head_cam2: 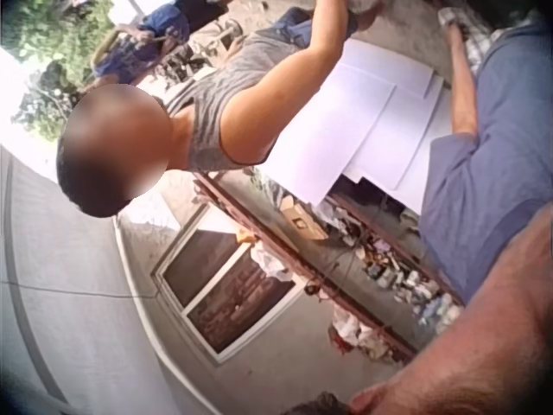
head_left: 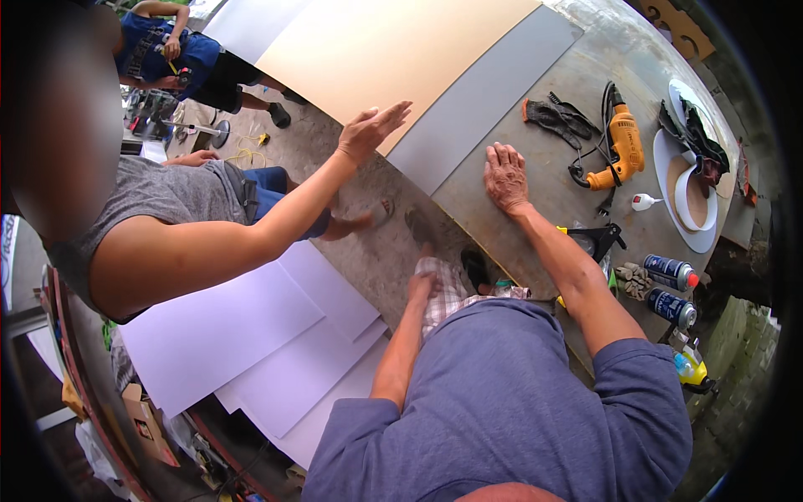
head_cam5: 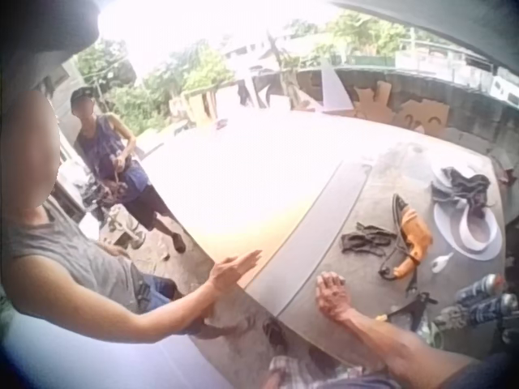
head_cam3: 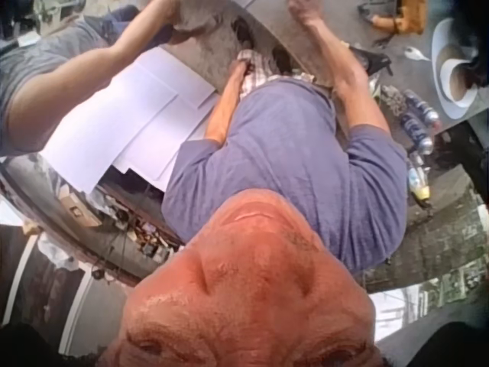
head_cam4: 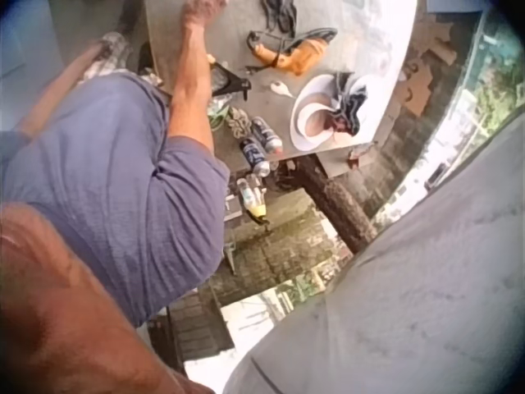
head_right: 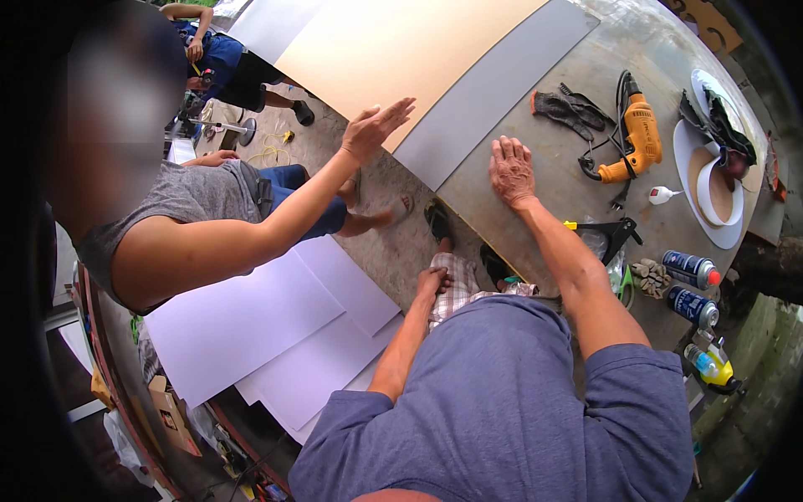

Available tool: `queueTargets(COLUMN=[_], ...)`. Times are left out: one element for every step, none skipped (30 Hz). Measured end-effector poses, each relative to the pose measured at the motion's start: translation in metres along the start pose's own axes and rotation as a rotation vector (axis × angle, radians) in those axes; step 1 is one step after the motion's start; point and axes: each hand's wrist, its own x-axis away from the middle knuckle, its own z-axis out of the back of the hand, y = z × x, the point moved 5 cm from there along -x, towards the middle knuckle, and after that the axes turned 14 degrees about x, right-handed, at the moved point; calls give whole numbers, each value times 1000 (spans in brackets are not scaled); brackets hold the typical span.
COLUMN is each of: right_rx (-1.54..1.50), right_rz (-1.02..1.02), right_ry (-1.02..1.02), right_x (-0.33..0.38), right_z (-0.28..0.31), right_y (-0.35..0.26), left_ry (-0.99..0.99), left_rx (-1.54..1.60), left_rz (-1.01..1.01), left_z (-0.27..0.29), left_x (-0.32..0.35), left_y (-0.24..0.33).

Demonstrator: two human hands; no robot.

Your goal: Aligning and checking the edges of several white and beige panels on a workshop table.

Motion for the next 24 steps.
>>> queueTargets(right_rx=[2, 11, 1, 4, 16, 6, 8, 17, 8, 8, 16, 6, 7, 17, 5, 0, 3, -8, -11, -8, -15, -8, 5, -1], right_rz=[-1, -25, -2, -1, -25, 0, -3, -29, -5, -6, -31, -6, -5, -31, -2, -5, -32, -5, -6, -30, -6, -5, -26, -3], right_ry=[1, -39, -3, -1, -43, -1, -1, -39, -2, -1, -39, 0, 1, -49, 2, 3, -41, 5, 6, -9, 7, 4, -13, 2], right_x=[0, 0, 0, 0, 0, 0, 0, 0, 0, 0, 0, 1, 1, 1, 1, 1, 1, 2, 2, 2, 3, 3, 2, 1], right_z=[0, -3, -2, -2, -5, -3, -3, -5, -3, -3, -5, -3, -4, -7, -5, -5, -7, -5, -4, -4, -2, -1, -1, 1], right_y=[0, 2, 0, 1, 2, 1, 1, 2, 0, 0, 2, 0, 0, 2, 0, 0, 2, 0, 0, 1, -1, -1, 0, -1], left_ry=[-16, -1, -2, -22, -2, -5, -27, -4, -6, -23, -5, -1, -12, 7, 9, -5, 14, 21, 4, 29, 27, 4, 25, 25], left_rx=[-24, -11, -8, -9, -5, 12, 23, 29, 25, 17, 24, 26, 23, 30, 32, 28, 36, 26, 8, 17, 18, 10, 21, 25], left_rz=[16, -7, -2, 19, 5, 6, 28, 10, 4, 21, -2, -2, 19, -2, 0, 20, 0, 2, 3, 2, -2, 3, -8, -5], left_z=[-1, 0, 0, -2, 0, -1, -2, 0, 0, -1, -1, 0, -1, 0, 0, -1, 0, 1, 0, 1, 1, 0, 1, 1], left_x=[0, -1, -1, -1, -2, -2, -2, -2, -2, -2, -2, -2, -2, -1, -1, -1, 0, 0, 0, 0, -1, -1, -2, -2], left_y=[-1, 0, 0, -1, -1, -1, -3, -2, -2, -3, -2, -2, -2, -1, -1, -2, -1, -1, -2, -2, -1, -2, 0, -1])
